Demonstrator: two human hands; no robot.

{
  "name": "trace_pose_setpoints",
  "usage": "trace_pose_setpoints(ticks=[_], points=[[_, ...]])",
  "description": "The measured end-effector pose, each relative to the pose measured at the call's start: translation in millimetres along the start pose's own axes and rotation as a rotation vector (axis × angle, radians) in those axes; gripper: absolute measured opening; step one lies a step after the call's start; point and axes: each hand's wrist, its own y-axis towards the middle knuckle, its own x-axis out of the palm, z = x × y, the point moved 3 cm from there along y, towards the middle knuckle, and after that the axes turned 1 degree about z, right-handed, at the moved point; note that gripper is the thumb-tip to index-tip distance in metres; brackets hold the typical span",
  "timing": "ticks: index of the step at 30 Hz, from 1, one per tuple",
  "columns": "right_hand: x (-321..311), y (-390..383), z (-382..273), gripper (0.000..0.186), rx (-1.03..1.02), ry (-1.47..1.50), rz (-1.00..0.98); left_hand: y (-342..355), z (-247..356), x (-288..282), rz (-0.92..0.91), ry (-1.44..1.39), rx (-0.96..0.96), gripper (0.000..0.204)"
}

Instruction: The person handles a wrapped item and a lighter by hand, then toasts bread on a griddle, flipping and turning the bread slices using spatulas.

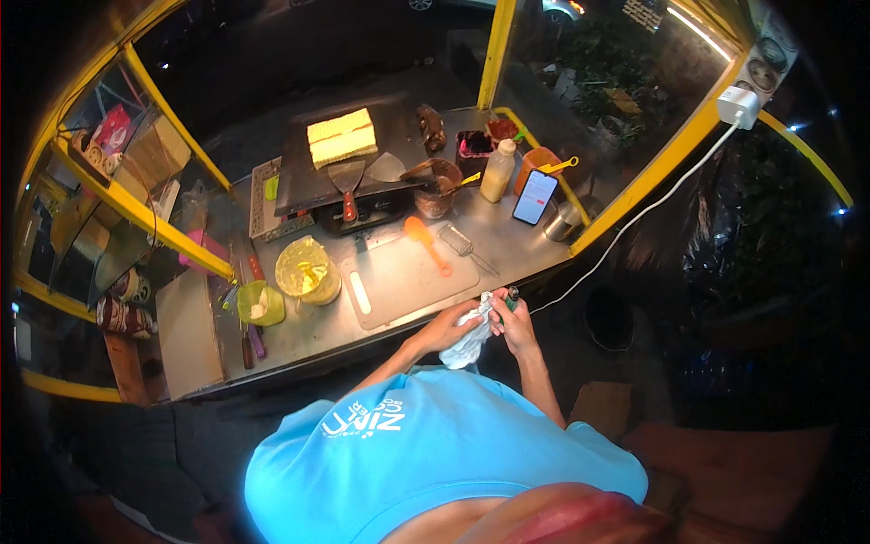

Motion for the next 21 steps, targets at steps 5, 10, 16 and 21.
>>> trace_pose_setpoints(ticks=[5,10,16,21], points=[[-10,19,-7,0.023,0.002,0.024,0.054,-7,-12,-1,-0.046,-0.186,-0.296,0.031],[-4,38,7,0.022,-0.234,-0.643,-0.299,-5,-8,-1,-0.063,-0.161,-0.209,0.031],[-2,31,-10,0.022,-0.299,-0.515,-0.097,-2,-12,8,0.022,-0.323,-0.394,0.030],[-9,16,-25,0.024,-0.244,-0.343,-0.065,1,-36,9,-0.042,-0.355,-0.344,0.037]])
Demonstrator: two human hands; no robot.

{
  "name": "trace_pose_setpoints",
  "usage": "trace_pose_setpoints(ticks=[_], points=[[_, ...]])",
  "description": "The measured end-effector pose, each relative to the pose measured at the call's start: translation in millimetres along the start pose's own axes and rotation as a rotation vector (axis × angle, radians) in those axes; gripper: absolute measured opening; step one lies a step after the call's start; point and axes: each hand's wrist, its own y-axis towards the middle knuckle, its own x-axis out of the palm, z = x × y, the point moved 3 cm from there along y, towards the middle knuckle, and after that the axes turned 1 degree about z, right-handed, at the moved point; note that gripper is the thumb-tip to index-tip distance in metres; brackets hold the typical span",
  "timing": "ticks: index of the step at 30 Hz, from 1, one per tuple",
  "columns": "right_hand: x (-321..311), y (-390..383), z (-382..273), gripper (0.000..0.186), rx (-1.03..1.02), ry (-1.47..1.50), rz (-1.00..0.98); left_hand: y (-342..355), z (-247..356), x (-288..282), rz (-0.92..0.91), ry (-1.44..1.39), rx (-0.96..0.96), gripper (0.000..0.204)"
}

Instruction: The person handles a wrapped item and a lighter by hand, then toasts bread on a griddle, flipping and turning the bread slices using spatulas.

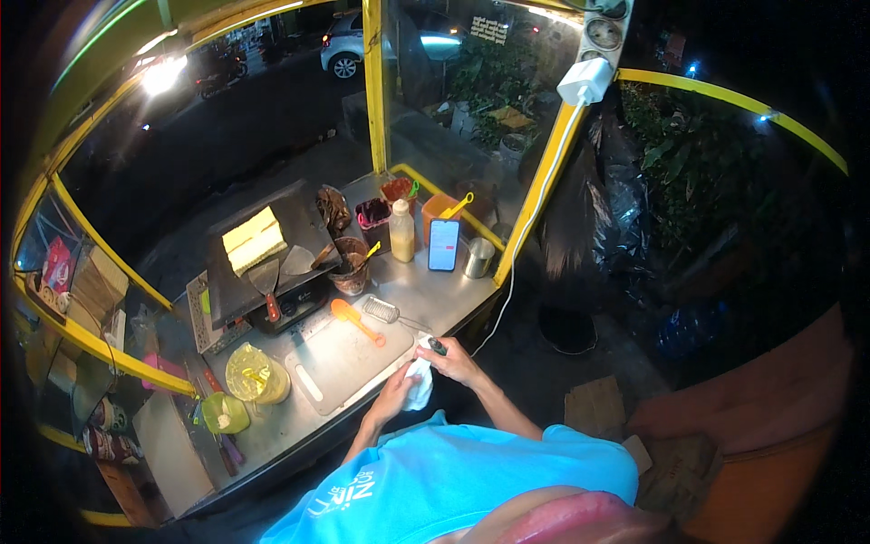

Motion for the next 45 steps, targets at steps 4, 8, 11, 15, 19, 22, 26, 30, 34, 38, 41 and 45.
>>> trace_pose_setpoints(ticks=[4,8,11,15,19,22,26,30,34,38,41,45], points=[[0,-8,-6,0.027,-0.070,-0.071,-0.203,1,35,19,0.059,0.310,0.256,0.072],[-2,-17,4,0.028,0.186,0.056,-0.289,-6,56,40,0.172,0.278,0.465,0.060],[-8,-18,3,0.029,0.158,-0.001,-0.329,-6,38,41,0.056,0.345,0.357,0.050],[-5,-20,-19,0.029,0.200,-0.001,-0.310,-4,32,35,0.221,0.266,0.203,0.024],[-17,-9,-14,0.022,0.141,0.003,-0.213,-16,29,27,0.250,0.302,0.183,0.023],[-19,3,-7,0.022,0.153,-0.069,-0.257,-23,30,29,0.275,0.340,0.243,0.023],[-13,8,-9,0.023,0.119,-0.160,-0.244,-31,45,26,0.393,0.555,0.366,0.024],[0,9,-11,0.023,0.098,-0.135,-0.203,-39,43,7,0.530,0.616,0.533,0.026],[-4,13,-6,0.021,0.005,-0.052,-0.073,-52,36,3,0.415,0.612,0.155,0.023],[-12,14,-9,0.019,0.025,0.034,0.048,-61,42,14,0.340,0.484,0.178,0.021],[-21,10,-17,0.021,-0.010,0.129,0.130,-63,42,17,0.307,0.454,0.143,0.022],[-29,2,-22,0.019,-0.017,0.217,0.231,-68,41,13,0.328,0.436,0.158,0.021]])
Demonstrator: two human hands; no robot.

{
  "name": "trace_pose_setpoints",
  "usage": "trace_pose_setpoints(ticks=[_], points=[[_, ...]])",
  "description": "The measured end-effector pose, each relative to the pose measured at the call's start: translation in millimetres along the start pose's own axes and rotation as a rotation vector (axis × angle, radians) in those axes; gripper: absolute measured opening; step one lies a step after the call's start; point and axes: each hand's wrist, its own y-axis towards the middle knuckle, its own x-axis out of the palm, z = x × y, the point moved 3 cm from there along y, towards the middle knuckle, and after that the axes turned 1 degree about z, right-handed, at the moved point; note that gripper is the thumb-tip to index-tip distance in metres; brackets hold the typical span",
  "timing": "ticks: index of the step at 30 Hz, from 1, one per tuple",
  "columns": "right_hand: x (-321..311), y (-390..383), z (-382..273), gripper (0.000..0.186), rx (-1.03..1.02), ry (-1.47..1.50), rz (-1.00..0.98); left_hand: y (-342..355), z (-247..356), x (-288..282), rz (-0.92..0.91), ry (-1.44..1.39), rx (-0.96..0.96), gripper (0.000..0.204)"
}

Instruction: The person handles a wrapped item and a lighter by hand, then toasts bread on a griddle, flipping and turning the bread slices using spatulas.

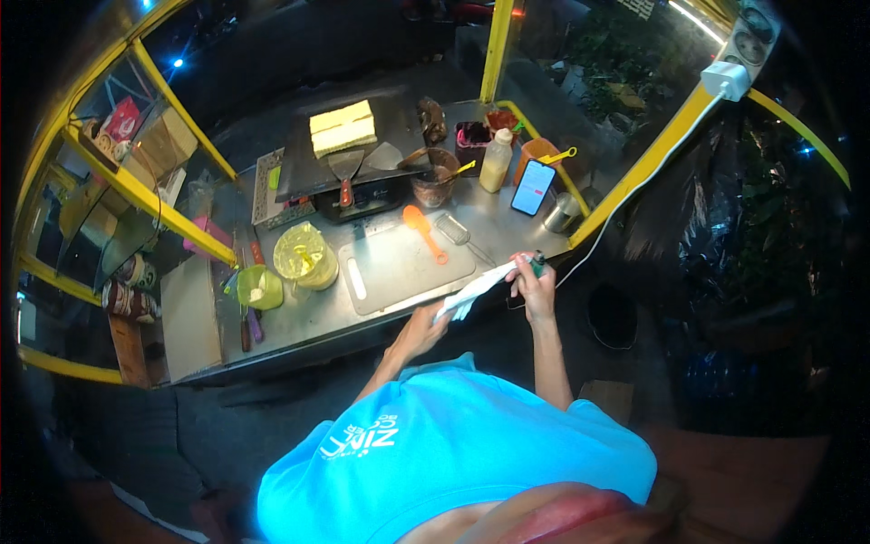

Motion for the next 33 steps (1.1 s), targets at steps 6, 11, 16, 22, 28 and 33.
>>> trace_pose_setpoints(ticks=[6,11,16,22,28,33], points=[[2,2,2,0.019,-0.016,0.034,0.095,6,-8,-29,0.103,0.005,0.083,0.024],[12,4,-4,0.022,-0.008,0.028,0.005,8,4,-54,0.161,-0.201,0.107,0.042],[26,-1,4,0.023,0.030,0.081,-0.063,1,6,-62,0.321,-0.484,0.090,0.044],[41,-7,16,0.023,0.167,0.113,-0.158,-7,16,-61,0.371,-0.940,0.029,0.047],[51,-12,11,0.026,0.214,0.179,-0.284,-8,15,-64,0.399,-0.993,0.146,0.049],[58,-15,4,0.032,0.197,0.298,-0.142,-5,19,-66,0.392,-1.034,0.166,0.049]])
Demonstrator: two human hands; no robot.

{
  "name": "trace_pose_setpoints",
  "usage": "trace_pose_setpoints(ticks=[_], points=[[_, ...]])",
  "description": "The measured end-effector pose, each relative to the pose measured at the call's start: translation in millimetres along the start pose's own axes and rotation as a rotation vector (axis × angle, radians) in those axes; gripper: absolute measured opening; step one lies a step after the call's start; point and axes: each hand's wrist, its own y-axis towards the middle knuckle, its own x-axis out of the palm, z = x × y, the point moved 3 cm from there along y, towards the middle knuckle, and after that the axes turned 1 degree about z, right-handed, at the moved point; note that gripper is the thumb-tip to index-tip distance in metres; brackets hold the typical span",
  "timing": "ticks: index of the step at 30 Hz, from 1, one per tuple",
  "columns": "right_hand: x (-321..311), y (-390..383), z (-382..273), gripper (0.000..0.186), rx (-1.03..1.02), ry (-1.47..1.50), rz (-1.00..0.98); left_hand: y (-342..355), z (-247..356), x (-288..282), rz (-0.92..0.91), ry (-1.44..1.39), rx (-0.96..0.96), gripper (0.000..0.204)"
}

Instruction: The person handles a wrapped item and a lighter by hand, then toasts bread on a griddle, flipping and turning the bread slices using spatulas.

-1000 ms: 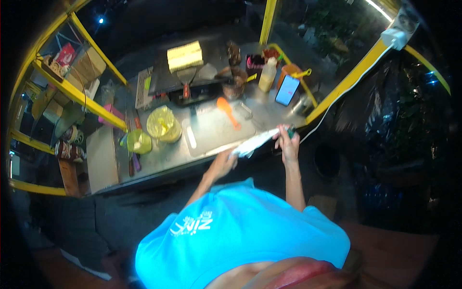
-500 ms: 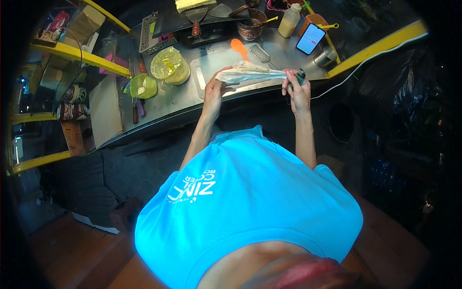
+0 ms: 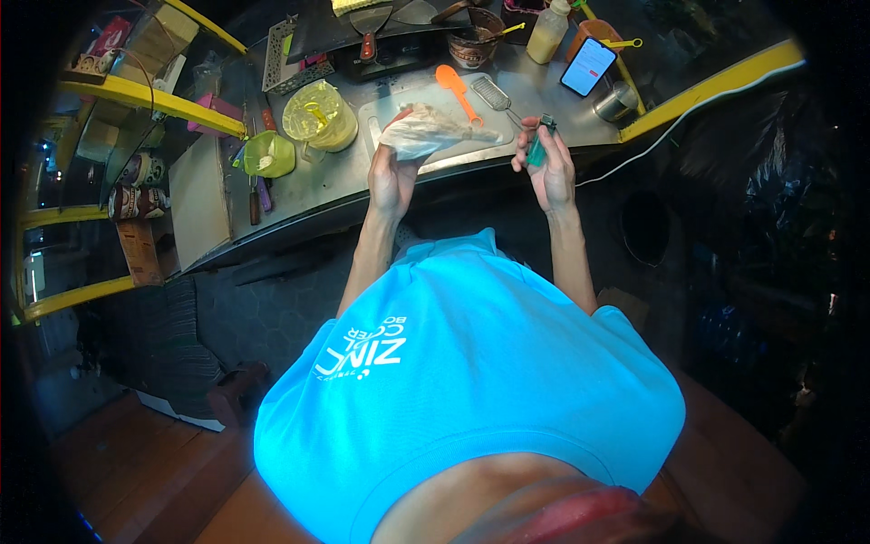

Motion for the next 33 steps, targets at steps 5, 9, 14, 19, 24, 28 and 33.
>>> trace_pose_setpoints(ticks=[5,9,14,19,24,28,33], points=[[-15,-3,3,0.042,0.031,-0.068,-0.211,7,-2,-8,0.027,0.017,-0.022,0.047],[-12,-3,8,0.040,0.093,-0.038,-0.277,9,-6,-12,-0.006,-0.112,-0.059,0.047],[-9,-1,21,0.033,0.167,-0.117,-0.253,9,-7,-13,-0.192,-0.516,-0.151,0.048],[-9,2,46,0.036,0.356,0.068,-0.332,11,-9,-30,-0.169,-0.690,-0.196,0.049],[-14,3,82,0.042,0.571,0.187,-0.338,16,-5,-30,-0.191,-0.718,-0.140,0.052],[-8,0,97,0.058,0.686,0.240,-0.411,14,8,-12,-0.319,-0.709,-0.099,0.054],[11,-3,93,0.051,0.633,0.076,-0.472,14,17,0,-0.260,-0.695,-0.087,0.047]])
